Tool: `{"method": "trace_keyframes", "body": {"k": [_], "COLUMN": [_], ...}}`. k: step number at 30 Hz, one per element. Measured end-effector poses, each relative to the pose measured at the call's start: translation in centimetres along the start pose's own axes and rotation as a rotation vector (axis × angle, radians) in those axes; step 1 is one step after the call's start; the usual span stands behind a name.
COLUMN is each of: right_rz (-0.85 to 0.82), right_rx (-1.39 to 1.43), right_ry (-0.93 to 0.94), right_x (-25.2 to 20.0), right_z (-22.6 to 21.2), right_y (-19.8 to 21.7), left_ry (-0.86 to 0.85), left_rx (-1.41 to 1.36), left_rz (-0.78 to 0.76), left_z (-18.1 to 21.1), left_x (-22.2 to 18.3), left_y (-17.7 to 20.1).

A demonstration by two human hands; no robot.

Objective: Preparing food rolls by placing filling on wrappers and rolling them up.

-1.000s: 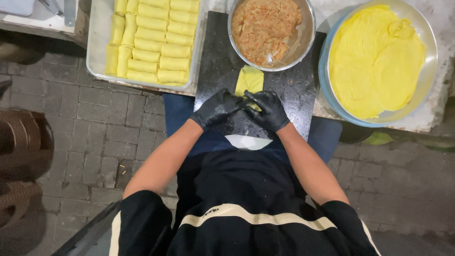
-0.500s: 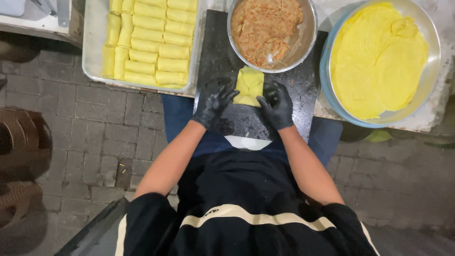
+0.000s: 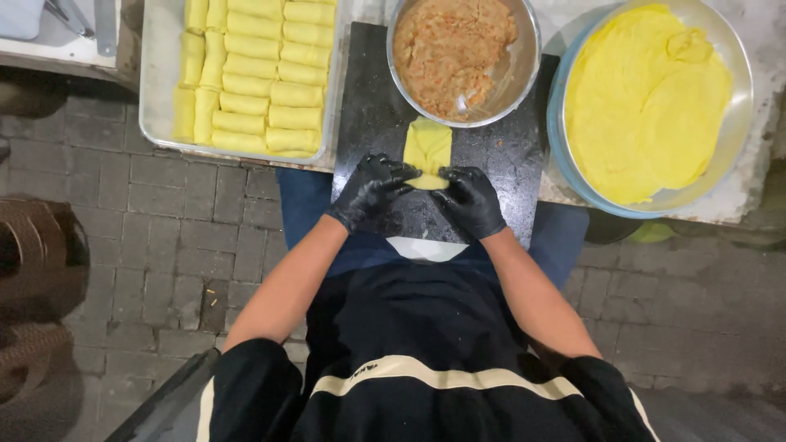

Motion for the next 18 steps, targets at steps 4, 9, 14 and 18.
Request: {"method": "trace_keyframes", "body": {"k": [4, 9, 14, 18], "right_rz": [0.006, 0.065, 0.092, 0.11], "right_rx": [-0.056, -0.263, -0.174, -0.17], "right_ry": [0.051, 0.12, -0.025, -0.056], "right_x": [0.5, 2.2, 4.1, 4.2], "right_z": [1.3, 2.6, 2.9, 3.9], "right_y": [-0.2, -1.2, 0.0, -0.4], "left_ry": [0.143, 0.093, -0.186, -0.272], "left_rx": [-0.057, -0.023, 0.431, 0.43], "left_rz": [-0.095, -0.066, -0.043, -0.131], "left_z": [-0.9, -6.2, -6.4, -2.2], "left_x": [1.8, 1.9, 0.1, -0.5], "left_y": [0.8, -2.3, -3.8, -2.9]}}
Point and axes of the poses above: each hand's wrist, its own x-axis towards the middle knuckle, its own y-axis out of the back of the hand, z = x × y, the point moved 10 cm from there along x, towards the middle knuckle, and after that the axes turned 7 degrees about -y, right-handed, at the moved point
